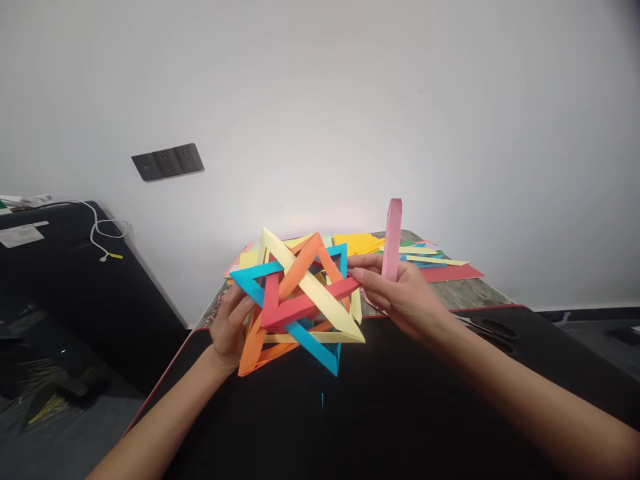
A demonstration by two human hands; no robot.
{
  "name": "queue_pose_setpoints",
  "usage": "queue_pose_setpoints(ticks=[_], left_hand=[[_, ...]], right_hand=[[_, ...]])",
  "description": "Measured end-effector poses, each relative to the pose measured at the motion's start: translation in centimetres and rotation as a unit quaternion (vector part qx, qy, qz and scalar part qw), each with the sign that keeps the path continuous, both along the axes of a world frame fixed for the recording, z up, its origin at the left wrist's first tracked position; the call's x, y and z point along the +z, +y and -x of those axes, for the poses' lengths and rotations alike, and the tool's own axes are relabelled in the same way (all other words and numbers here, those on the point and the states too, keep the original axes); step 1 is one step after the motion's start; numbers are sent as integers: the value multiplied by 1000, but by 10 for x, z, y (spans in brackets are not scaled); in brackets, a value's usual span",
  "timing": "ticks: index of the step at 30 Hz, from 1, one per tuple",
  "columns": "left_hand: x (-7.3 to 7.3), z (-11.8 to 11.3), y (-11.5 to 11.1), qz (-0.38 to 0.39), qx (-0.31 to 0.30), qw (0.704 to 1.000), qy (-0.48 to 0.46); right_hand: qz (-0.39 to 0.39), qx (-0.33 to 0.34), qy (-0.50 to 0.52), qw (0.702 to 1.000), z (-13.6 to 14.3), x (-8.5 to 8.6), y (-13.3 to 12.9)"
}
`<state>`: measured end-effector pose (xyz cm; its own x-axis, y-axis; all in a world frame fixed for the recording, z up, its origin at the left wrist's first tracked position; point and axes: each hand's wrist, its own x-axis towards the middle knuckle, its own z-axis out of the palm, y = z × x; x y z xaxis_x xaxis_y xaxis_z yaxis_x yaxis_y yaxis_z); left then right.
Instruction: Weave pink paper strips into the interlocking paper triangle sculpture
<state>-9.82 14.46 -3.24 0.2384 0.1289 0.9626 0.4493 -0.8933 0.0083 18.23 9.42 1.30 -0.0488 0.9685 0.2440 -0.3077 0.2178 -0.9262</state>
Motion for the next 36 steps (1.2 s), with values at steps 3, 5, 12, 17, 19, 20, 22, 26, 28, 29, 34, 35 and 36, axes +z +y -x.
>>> queue_pose_setpoints(ticks=[3,5,12,17,19,20,22,26,28,29,34,35,36], left_hand=[[7,-6,-5,-92,-16,994,51],[12,-10,-8,-112,-10,991,79],[28,-25,-24,-129,7,978,165],[40,-35,-39,-209,47,945,248],[42,-39,-43,-242,63,936,248],[43,-40,-45,-256,72,933,244],[43,-42,-47,-275,86,927,238],[43,-45,-50,-282,86,926,235],[42,-45,-50,-269,77,933,224],[42,-44,-50,-261,72,937,220],[41,-41,-50,-196,54,946,252],[40,-40,-50,-187,52,947,256],[39,-40,-51,-181,52,947,260]], right_hand=[[13,-8,-10,1000,-1,-4,5],[20,-13,-21,999,-2,-6,8],[59,15,-47,997,-2,-9,12],[62,35,-42,997,-4,-13,16],[58,36,-35,997,-4,-14,17],[56,35,-32,997,-4,-15,17],[54,33,-26,998,-3,-15,17],[54,39,-20,998,-3,-13,17],[58,39,-19,997,-4,-12,17],[62,40,-20,997,-4,-13,18],[95,50,-38,993,-5,-19,21],[104,53,-42,992,-5,-21,22],[111,55,-44,991,-6,-22,22]])
